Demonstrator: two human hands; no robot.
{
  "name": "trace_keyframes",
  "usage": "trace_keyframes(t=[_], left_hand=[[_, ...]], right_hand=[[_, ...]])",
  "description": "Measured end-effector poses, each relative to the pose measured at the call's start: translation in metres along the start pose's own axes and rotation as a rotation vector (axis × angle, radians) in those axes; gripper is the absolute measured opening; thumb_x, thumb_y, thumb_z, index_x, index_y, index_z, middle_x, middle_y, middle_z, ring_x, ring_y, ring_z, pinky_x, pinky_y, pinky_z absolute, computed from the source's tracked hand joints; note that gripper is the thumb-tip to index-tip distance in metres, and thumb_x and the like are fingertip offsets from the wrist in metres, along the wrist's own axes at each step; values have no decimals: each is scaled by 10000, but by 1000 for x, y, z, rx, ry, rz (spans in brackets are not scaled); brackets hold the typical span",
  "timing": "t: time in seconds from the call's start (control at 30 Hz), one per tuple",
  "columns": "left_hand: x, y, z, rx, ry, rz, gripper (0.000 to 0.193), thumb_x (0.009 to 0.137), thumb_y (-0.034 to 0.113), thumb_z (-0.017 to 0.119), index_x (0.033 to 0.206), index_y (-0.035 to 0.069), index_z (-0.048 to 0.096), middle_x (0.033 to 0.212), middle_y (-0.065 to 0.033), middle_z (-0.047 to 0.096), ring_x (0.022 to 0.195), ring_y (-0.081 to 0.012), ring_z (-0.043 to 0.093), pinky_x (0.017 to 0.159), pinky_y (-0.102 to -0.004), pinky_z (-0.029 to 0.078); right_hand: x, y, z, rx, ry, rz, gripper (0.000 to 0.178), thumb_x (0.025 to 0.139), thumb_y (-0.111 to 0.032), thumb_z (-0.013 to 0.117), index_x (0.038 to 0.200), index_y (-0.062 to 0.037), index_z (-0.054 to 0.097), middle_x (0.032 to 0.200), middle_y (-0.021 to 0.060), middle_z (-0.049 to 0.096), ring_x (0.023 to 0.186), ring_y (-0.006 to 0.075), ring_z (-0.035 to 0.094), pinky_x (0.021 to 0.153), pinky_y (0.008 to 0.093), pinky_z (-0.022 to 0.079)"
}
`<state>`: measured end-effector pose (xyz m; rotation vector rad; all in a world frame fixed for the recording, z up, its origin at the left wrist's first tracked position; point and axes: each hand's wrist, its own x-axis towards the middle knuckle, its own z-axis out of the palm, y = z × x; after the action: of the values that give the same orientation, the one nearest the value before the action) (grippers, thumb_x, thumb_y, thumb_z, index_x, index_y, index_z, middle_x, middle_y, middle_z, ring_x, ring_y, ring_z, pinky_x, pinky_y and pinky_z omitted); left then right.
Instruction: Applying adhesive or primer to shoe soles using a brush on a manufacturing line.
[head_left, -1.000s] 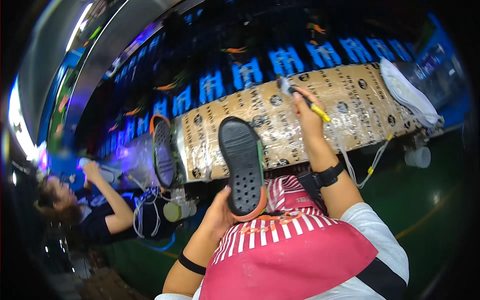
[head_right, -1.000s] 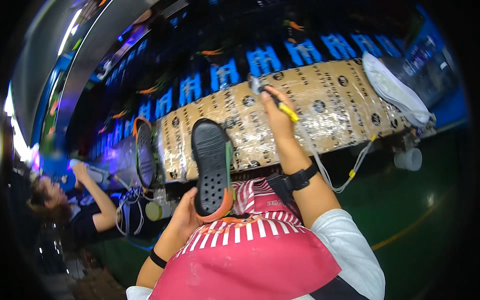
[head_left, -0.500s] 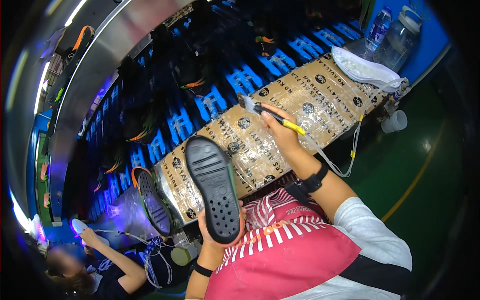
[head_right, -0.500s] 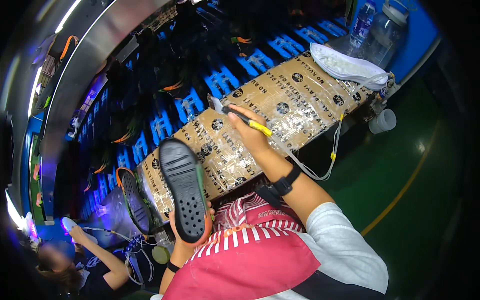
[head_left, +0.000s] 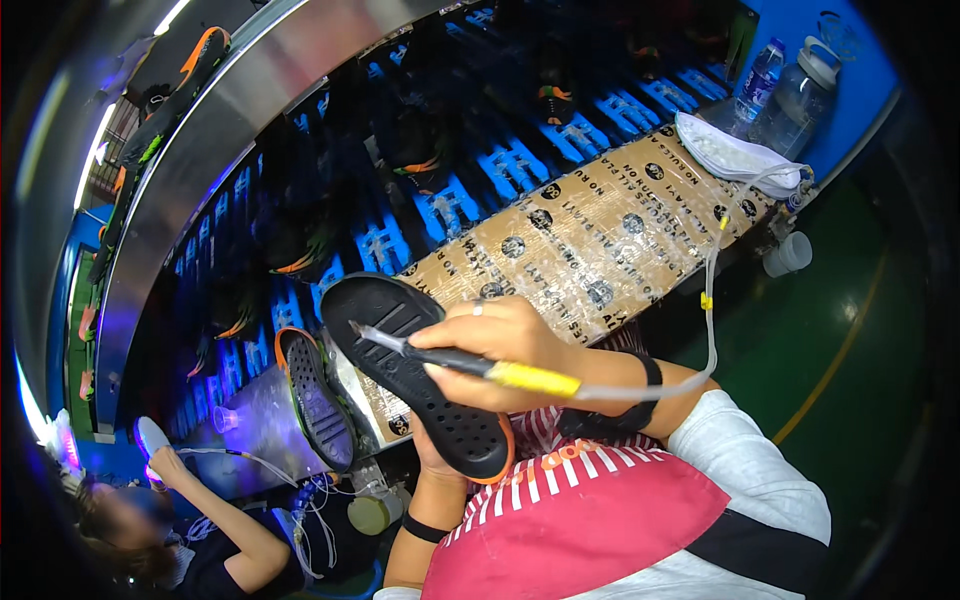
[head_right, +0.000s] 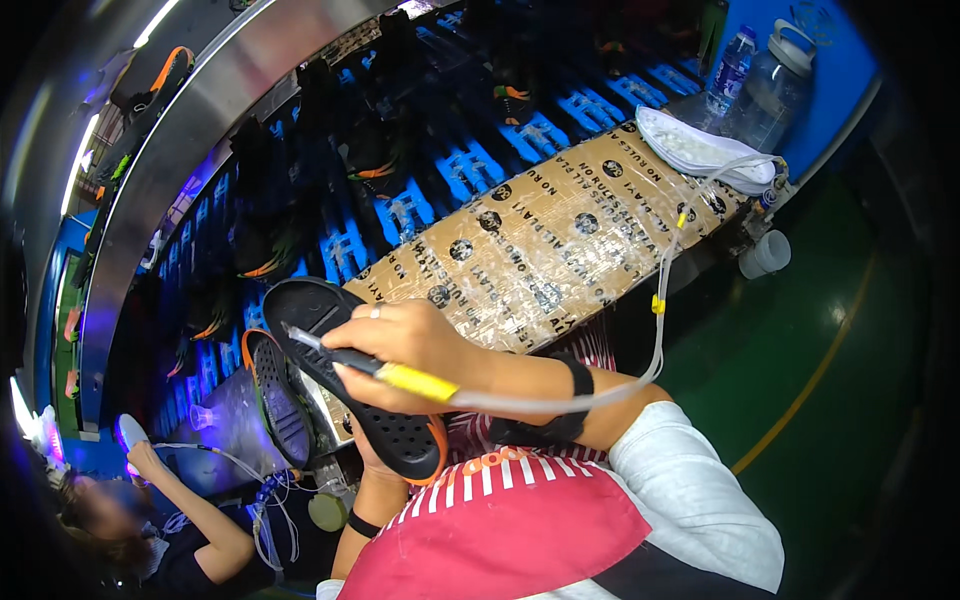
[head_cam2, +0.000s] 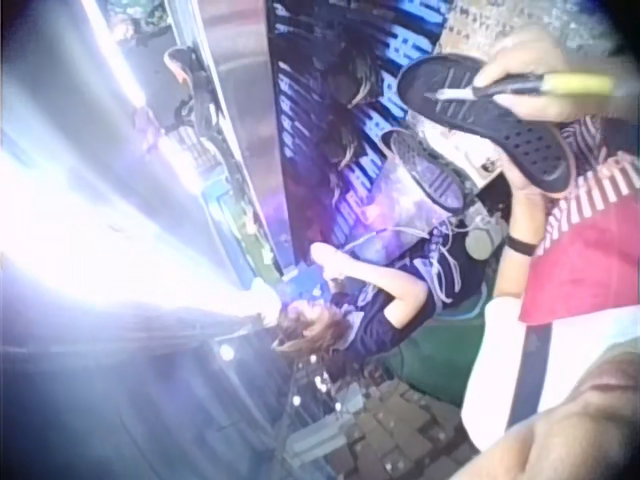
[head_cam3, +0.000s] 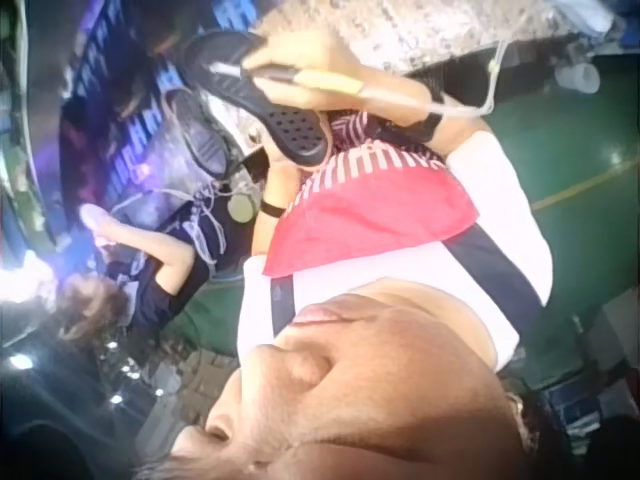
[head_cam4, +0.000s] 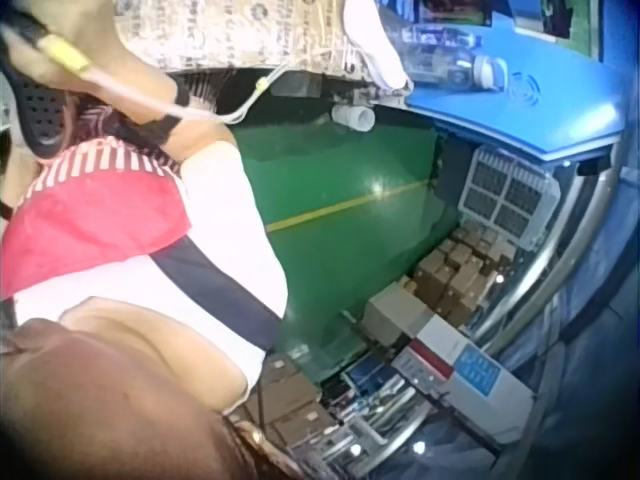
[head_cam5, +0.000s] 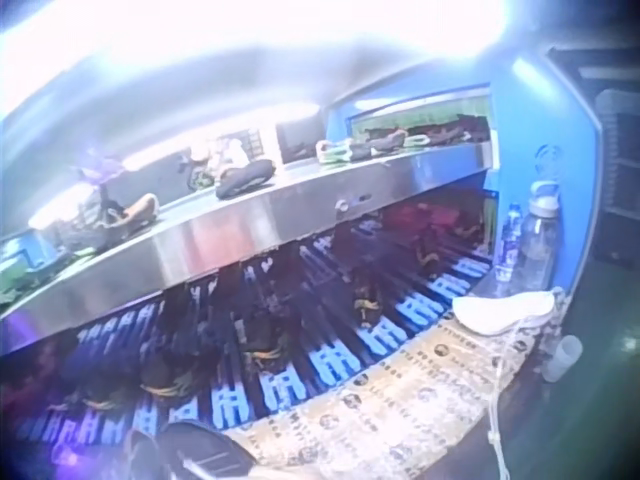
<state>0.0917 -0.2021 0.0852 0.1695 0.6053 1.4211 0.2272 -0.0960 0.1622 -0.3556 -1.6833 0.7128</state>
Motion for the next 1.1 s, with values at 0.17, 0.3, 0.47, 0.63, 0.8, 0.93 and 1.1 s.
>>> trace_keyframes(t=[0.17,0.3,0.47,0.63,0.8,0.93,1.1], left_hand=[[-12,-6,-9,93,-46,-24,560,884,467,433,1314,116,355,1266,-80,467,1158,-245,457,982,-401,368],[-17,-3,-20,54,-37,-96,607,845,499,491,1301,117,371,1264,-76,470,1149,-245,468,981,-397,372],[-19,2,-28,26,-2,-50,590,846,498,491,1284,117,390,1248,-72,481,1138,-244,478,973,-394,382],[-19,2,-17,134,35,39,620,803,533,534,1253,122,419,1242,-91,473,1121,-258,487,962,-396,394],[-18,9,-29,179,-8,53,628,795,537,543,1253,126,420,1241,-94,474,1123,-260,486,964,-401,391],[-19,16,-24,96,-24,92,612,798,532,542,1246,132,431,1235,-97,481,1125,-260,486,959,-403,396],[-15,12,-42,81,-105,181,536,844,516,479,1215,129,457,1196,-99,511,1099,-237,504,932,-391,417]], right_hand=[[3,-8,20,-341,-31,-72,256,649,-57,664,887,7,592,673,87,542,558,214,560,485,296,458],[-9,-17,31,-262,-242,-117,234,623,-89,595,829,11,552,701,95,523,621,245,565,535,332,461],[-9,-23,25,-33,-193,-181,263,663,-118,665,904,-31,605,651,62,519,545,208,557,458,303,448],[-15,-18,28,-312,-84,-19,226,676,-113,627,886,-41,584,685,78,516,595,231,562,510,323,456],[-25,-19,40,-171,-378,-180,240,699,-134,615,918,-40,592,657,48,492,576,198,558,463,290,440],[-20,-24,35,-175,-155,-82,240,683,-121,663,908,-61,605,641,48,486,523,203,537,446,295,429],[-34,-17,49,-233,-232,-79,245,681,-112,667,911,-57,604,637,48,486,525,201,535,458,307,435]])
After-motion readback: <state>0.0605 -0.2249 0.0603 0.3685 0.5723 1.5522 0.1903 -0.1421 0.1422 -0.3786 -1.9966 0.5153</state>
